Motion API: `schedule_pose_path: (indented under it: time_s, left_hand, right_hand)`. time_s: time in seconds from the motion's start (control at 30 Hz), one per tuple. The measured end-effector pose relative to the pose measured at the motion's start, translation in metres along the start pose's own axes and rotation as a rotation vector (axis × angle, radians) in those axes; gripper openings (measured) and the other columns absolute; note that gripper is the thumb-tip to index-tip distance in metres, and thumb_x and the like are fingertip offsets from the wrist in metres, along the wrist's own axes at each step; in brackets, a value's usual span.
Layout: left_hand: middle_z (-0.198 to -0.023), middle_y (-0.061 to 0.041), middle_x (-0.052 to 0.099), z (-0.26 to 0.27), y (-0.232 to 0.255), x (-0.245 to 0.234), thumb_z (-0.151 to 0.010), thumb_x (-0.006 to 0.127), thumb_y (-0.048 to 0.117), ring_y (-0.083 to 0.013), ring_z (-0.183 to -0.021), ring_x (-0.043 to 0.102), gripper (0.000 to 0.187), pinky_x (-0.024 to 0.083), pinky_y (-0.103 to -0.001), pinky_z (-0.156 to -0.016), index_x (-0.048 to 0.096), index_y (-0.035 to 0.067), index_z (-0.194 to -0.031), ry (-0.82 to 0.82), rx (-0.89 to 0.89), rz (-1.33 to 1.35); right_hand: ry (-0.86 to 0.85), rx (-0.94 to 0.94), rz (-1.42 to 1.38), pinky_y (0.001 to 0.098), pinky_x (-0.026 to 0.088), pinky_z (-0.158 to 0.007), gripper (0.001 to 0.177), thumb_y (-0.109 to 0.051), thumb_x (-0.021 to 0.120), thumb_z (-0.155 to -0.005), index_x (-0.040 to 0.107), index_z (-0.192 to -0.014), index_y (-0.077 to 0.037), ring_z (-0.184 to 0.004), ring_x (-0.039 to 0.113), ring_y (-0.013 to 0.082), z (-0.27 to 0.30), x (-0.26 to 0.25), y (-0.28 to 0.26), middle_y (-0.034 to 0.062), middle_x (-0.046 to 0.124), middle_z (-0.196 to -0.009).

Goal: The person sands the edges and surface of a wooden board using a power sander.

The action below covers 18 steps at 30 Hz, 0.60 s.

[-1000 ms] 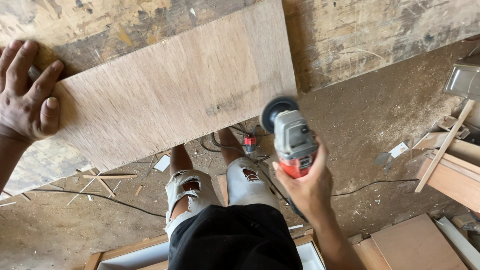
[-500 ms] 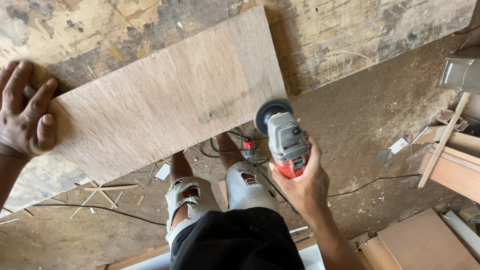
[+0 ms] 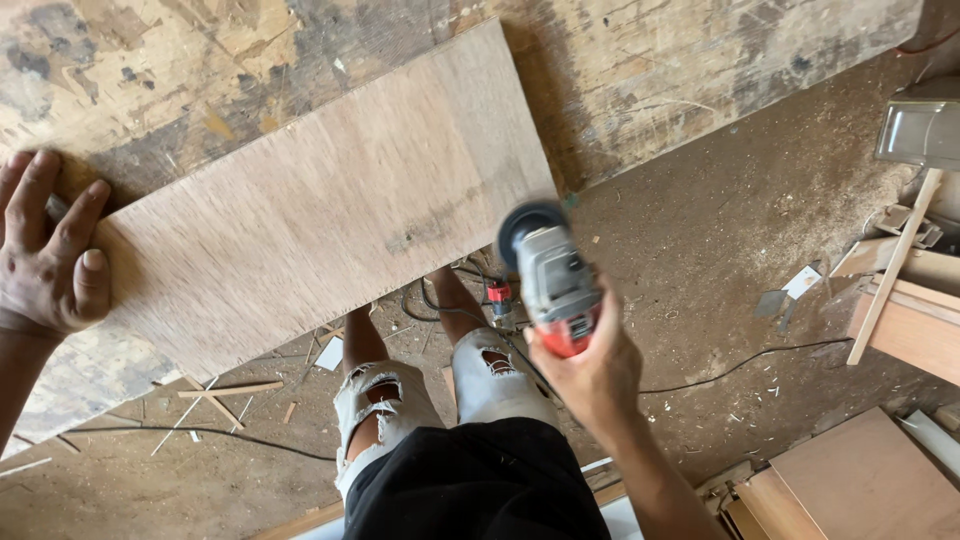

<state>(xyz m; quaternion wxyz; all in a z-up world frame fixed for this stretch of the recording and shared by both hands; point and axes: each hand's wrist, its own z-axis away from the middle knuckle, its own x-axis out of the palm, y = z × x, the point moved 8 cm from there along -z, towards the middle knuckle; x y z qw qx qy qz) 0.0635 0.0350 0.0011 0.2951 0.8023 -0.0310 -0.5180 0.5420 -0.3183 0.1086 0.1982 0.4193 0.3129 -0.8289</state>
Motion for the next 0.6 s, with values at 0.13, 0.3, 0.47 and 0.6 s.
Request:
schedule_pose_path:
  time_s: [0.13, 0.3, 0.47, 0.6]
  left_hand:
    - [-0.178, -0.060, 0.047, 0.000, -0.001, -0.001, -0.133, 0.032, 0.032, -0.0843, -0.162, 0.051, 0.075, 0.041, -0.090, -0.143, 0.069, -0.026, -0.164, -0.028, -0.019, -0.043]
    - [-0.175, -0.058, 0.056, 0.003, -0.001, -0.003, -0.131, 0.035, 0.033, -0.0803, -0.162, 0.056, 0.077, 0.046, -0.083, -0.141, 0.076, -0.023, -0.162, -0.041, -0.025, -0.135]
    - [-0.174, -0.059, 0.057, -0.001, 0.000, -0.002, -0.131, 0.034, 0.032, -0.0808, -0.160, 0.058, 0.075, 0.046, -0.082, -0.141, 0.075, -0.023, -0.162, -0.038, -0.007, -0.135]
    - [-0.175, -0.056, 0.062, 0.007, -0.006, -0.004, -0.130, 0.035, 0.036, -0.0776, -0.162, 0.060, 0.079, 0.040, -0.080, -0.143, 0.081, -0.020, -0.163, -0.074, -0.052, -0.207]
  right_hand:
    - [-0.018, -0.045, -0.002, 0.0384, 0.077, -0.076, 0.110, -0.041, 0.101, -0.086, 0.042, -0.169, 0.000, -0.083, 0.085, 0.0264, 0.004, 0.007, -0.006, 0.0235, 0.081, -0.131]
    - [0.008, 0.036, -0.050, 0.0406, 0.075, -0.083, 0.113, -0.034, 0.100, -0.086, 0.032, -0.172, -0.004, -0.091, 0.083, 0.0294, -0.008, -0.009, -0.002, 0.0247, 0.078, -0.136]
    - [-0.004, 0.027, 0.006, 0.0529, 0.071, -0.091, 0.113, -0.047, 0.103, -0.079, 0.044, -0.168, -0.009, -0.101, 0.086, 0.0357, 0.002, 0.002, -0.006, 0.0173, 0.082, -0.138]
    - [0.014, 0.077, -0.075, 0.0468, 0.071, -0.089, 0.111, -0.038, 0.100, -0.083, 0.038, -0.171, -0.009, -0.099, 0.083, 0.0342, -0.008, -0.012, -0.009, 0.0215, 0.079, -0.141]
